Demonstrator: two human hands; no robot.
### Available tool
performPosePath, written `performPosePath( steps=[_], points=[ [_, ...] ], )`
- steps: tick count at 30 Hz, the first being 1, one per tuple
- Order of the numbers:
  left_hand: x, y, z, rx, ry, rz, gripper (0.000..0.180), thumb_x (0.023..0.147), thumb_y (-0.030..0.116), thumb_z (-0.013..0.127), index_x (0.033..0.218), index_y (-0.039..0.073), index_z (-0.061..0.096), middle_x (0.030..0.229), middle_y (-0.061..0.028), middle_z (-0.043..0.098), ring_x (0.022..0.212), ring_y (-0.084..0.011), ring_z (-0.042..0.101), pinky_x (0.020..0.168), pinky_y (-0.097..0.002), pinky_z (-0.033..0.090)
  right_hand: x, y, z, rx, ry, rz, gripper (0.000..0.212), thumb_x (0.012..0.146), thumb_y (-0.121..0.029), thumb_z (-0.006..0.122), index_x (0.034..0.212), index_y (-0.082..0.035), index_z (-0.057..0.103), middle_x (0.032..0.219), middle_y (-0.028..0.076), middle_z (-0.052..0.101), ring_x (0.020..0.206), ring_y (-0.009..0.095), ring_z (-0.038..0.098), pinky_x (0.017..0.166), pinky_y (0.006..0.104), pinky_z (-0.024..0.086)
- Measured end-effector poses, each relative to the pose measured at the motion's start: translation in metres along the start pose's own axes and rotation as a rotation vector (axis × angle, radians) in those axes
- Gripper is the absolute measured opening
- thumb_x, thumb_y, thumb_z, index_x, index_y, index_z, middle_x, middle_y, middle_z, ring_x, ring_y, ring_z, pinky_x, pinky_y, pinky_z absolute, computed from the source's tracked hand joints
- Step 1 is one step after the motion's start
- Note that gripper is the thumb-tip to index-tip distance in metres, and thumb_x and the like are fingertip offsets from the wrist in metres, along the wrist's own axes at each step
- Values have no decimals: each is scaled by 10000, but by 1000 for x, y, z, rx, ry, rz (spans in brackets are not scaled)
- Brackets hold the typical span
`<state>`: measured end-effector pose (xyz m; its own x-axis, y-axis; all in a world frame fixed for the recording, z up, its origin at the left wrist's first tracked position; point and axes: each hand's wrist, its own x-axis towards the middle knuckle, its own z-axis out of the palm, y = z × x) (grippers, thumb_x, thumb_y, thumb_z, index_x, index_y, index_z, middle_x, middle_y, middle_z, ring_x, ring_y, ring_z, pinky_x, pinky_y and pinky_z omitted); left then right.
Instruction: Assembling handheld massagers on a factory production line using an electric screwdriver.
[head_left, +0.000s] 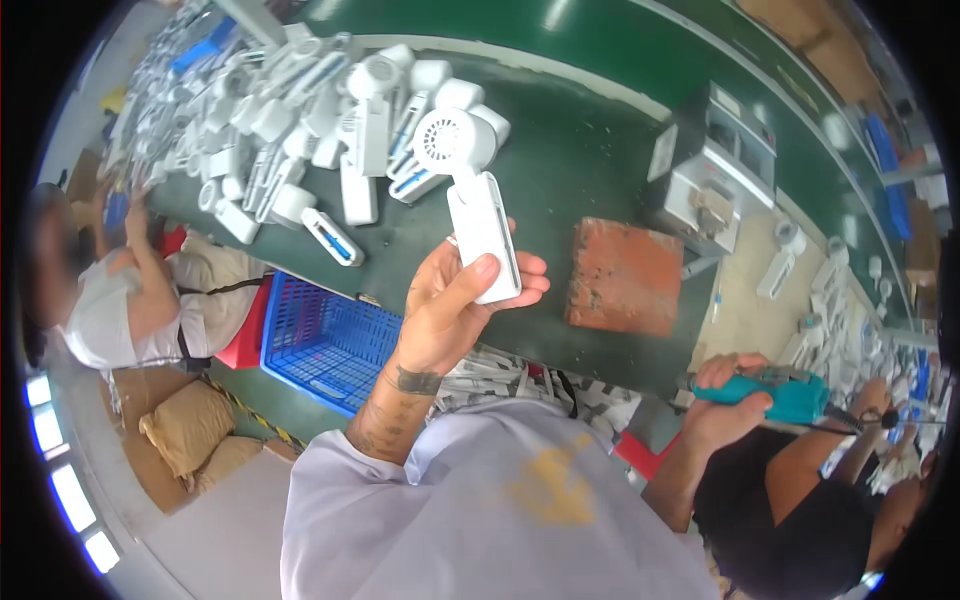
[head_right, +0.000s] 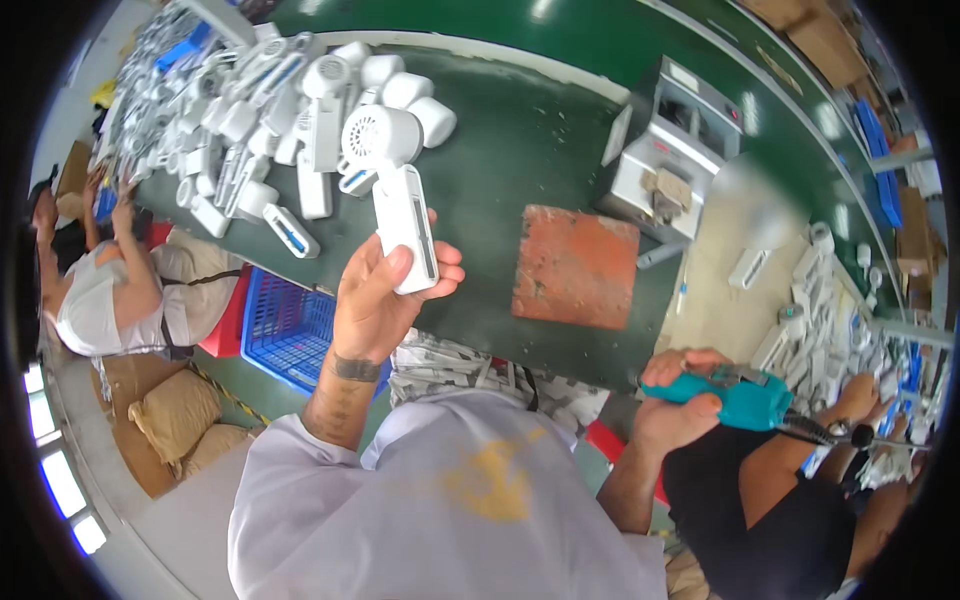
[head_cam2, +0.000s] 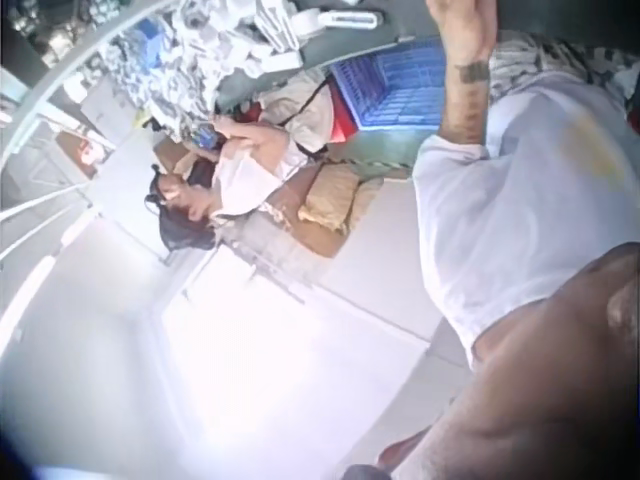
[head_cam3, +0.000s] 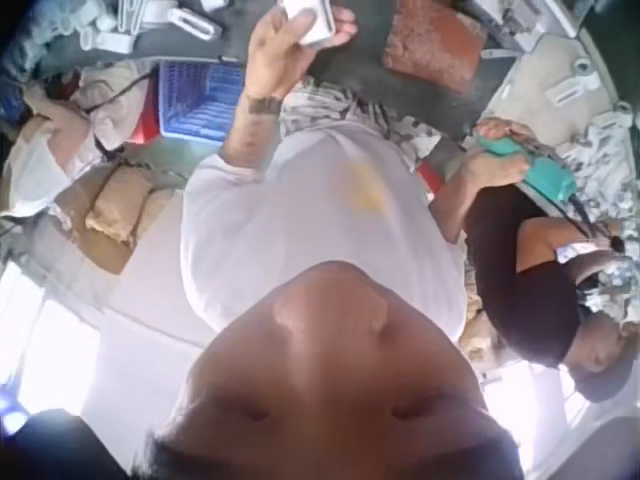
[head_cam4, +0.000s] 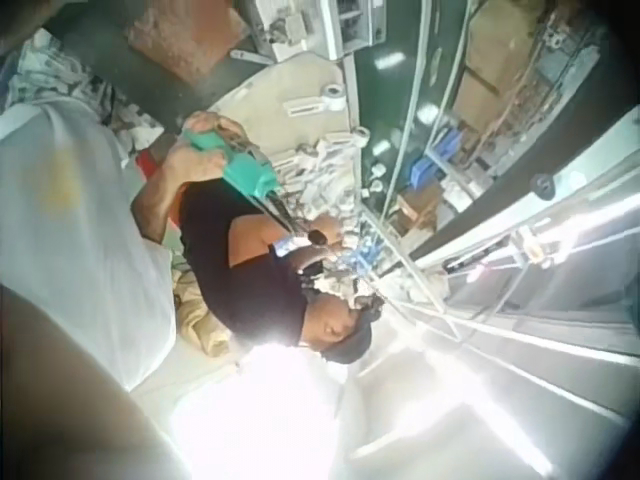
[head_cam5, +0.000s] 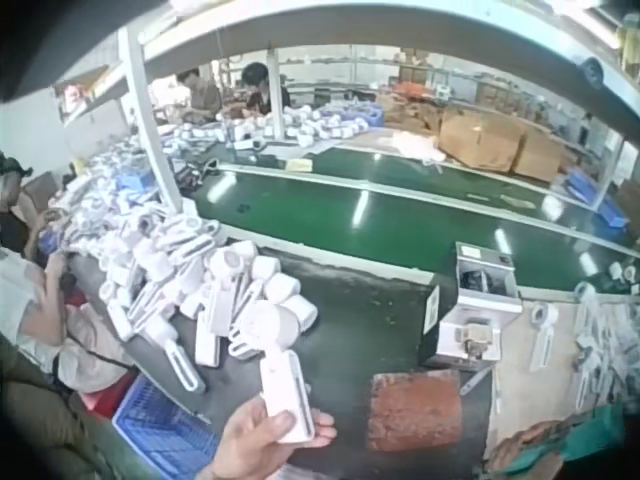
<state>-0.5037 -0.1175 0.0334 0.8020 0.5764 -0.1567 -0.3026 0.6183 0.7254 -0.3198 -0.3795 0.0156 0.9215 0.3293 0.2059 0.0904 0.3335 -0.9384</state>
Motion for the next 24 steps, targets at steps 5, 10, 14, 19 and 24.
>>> performPosePath(
  steps=[5, 10, 14, 19, 24],
  points=[
    [26, 50, -41, 45, 237, 277, 425, 999, 220, 577, 1299, -75, 517, 1114, -213, 666, 952, -249, 671, 875, -349, 541, -6, -2, -13, -32, 2, -32, 665, 919, -659, 557, 1078, -16, 503, 701, 48, 473, 614, 158, 465, 573, 292, 380],
    [88, 149, -141, -126, 384, 560, 307, 1032, 136, 508, 1221, -105, 493, 1242, -208, 579, 1111, -311, 623, 867, -344, 569, -4, -4, -8, -16, -17, -13, 699, 883, -665, 607, 1072, -3, 489, 689, 56, 479, 593, 166, 487, 552, 296, 398],
    [116, 206, -149, -210, 398, 444, 759, 1030, 363, 532, 1505, -89, 149, 1227, -324, 595, 1080, -322, 644, 948, -344, 539, -3, -7, -1, -53, 3, -33, 705, 869, -654, 642, 1062, 7, 488, 674, 67, 496, 570, 173, 500, 529, 300, 417],
    [101, 87, -46, 1212, -323, 920, 350, 1060, 264, 447, 1192, -1, 636, 1146, -107, 669, 1097, -219, 634, 937, -337, 508, -4, -8, -2, -193, -68, -54, 669, 978, -533, 567, 1310, 38, 462, 903, 101, 585, 844, 192, 573, 746, 332, 482],
    [33, -44, 105, 844, -699, 218, 659, 955, 394, 630, 1442, 14, 402, 1345, -239, 537, 1283, -382, 508, 1074, -446, 405, -14, -27, 37, -494, -184, -119, 572, 1007, -238, 557, 1463, 58, 379, 1331, 199, 585, 1268, 275, 526, 1049, 401, 401]
  ],
)
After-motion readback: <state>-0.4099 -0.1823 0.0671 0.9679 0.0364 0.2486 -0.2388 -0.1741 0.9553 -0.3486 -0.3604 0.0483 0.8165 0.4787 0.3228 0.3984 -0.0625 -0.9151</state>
